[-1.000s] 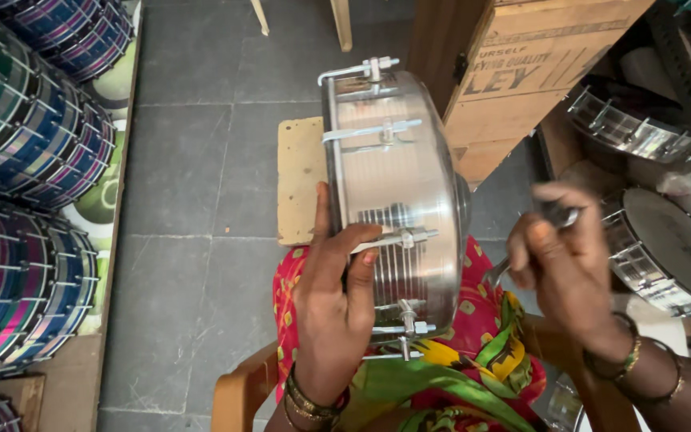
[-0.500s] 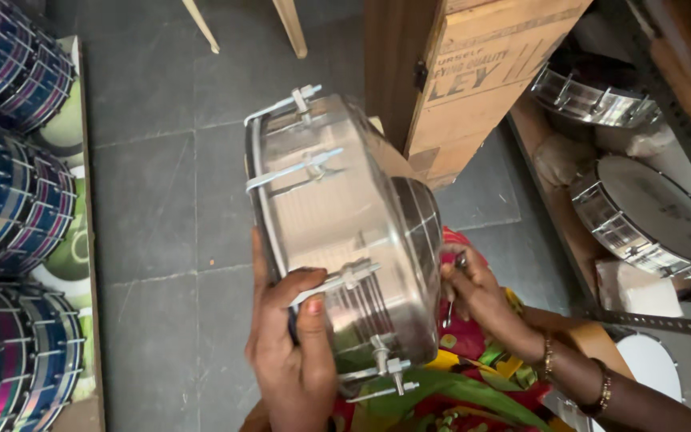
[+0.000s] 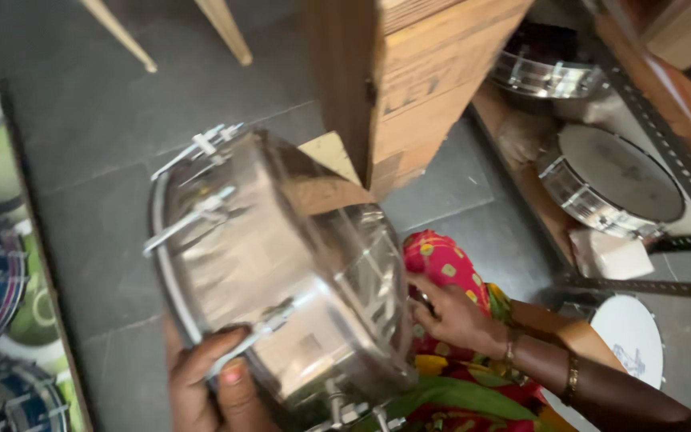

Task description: The person assembles and tunes a snare drum by placing the metal shell on a wooden block, attaching the top rim and hardware, and tightening multiple tension rods around the perimeter using a wrench.

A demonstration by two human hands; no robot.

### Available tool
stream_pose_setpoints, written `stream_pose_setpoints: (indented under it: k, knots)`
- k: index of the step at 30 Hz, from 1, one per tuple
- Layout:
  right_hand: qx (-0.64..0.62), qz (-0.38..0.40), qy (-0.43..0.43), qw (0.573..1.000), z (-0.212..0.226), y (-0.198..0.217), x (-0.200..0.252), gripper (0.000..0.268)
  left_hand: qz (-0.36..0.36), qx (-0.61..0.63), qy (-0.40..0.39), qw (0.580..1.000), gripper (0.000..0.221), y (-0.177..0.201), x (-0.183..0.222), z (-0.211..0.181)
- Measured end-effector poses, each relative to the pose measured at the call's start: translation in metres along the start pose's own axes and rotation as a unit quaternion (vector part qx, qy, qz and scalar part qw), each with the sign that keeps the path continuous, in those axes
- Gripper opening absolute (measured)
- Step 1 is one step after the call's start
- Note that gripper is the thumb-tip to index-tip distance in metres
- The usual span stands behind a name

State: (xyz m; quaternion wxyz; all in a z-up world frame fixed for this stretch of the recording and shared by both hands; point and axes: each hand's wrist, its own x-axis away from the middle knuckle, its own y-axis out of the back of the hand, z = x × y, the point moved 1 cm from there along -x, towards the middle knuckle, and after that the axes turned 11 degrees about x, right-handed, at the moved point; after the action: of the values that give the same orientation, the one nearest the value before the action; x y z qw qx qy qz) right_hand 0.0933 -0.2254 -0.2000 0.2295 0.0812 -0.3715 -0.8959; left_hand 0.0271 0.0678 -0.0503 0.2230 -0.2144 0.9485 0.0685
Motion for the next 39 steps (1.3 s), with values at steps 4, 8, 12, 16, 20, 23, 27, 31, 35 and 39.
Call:
stream_pose_setpoints:
  k: [4,8,12,16,20,23,27,31,35,39]
  knots:
    - [0.042,0.046,-0.013,0.998,0.009,0.008,-0.003,0.046,0.054,0.064,0.047,0.995,0.034,0.044,-0.034,0.065]
    - [0.063,-0.049,0.116,0.990,0.017,0.011,0.002,0.044,0.037,0.024,0.055,0.998,0.031,0.064,-0.034,0.079]
    - [0.085,0.039,0.077,0.993,0.014,0.008,0.002,0.045,0.022,-0.006,0.053,0.998,0.029,0.048,-0.033,0.075]
    - [0.074,-0.039,0.113,0.990,0.017,0.016,0.005,0.049,-0.014,-0.041,0.055,0.998,0.026,0.035,-0.028,0.063]
    - [0.038,0.034,0.016,0.999,0.021,0.022,0.004,0.056,-0.064,-0.083,0.042,0.994,0.024,0.019,-0.033,0.032]
    - [0.011,0.018,0.005,1.000,0.022,0.024,0.003,0.060,-0.077,-0.098,0.017,0.992,0.022,-0.002,-0.042,-0.002]
    - [0.012,0.020,-0.007,1.000,0.017,0.022,0.006,0.059,-0.056,-0.090,-0.016,0.994,0.021,-0.032,-0.045,-0.037]
    - [0.000,0.026,-0.032,0.999,0.015,0.019,0.009,0.060,-0.096,-0.084,0.118,0.985,0.023,-0.041,-0.040,-0.053]
    - [-0.051,0.010,-0.028,0.998,0.008,0.013,0.009,0.048,-0.069,0.012,0.031,0.997,0.023,-0.043,-0.036,-0.051]
    - [-0.021,-0.010,-0.013,1.000,0.002,0.007,0.013,0.058,-0.054,0.008,0.017,0.998,0.023,-0.039,-0.028,-0.049]
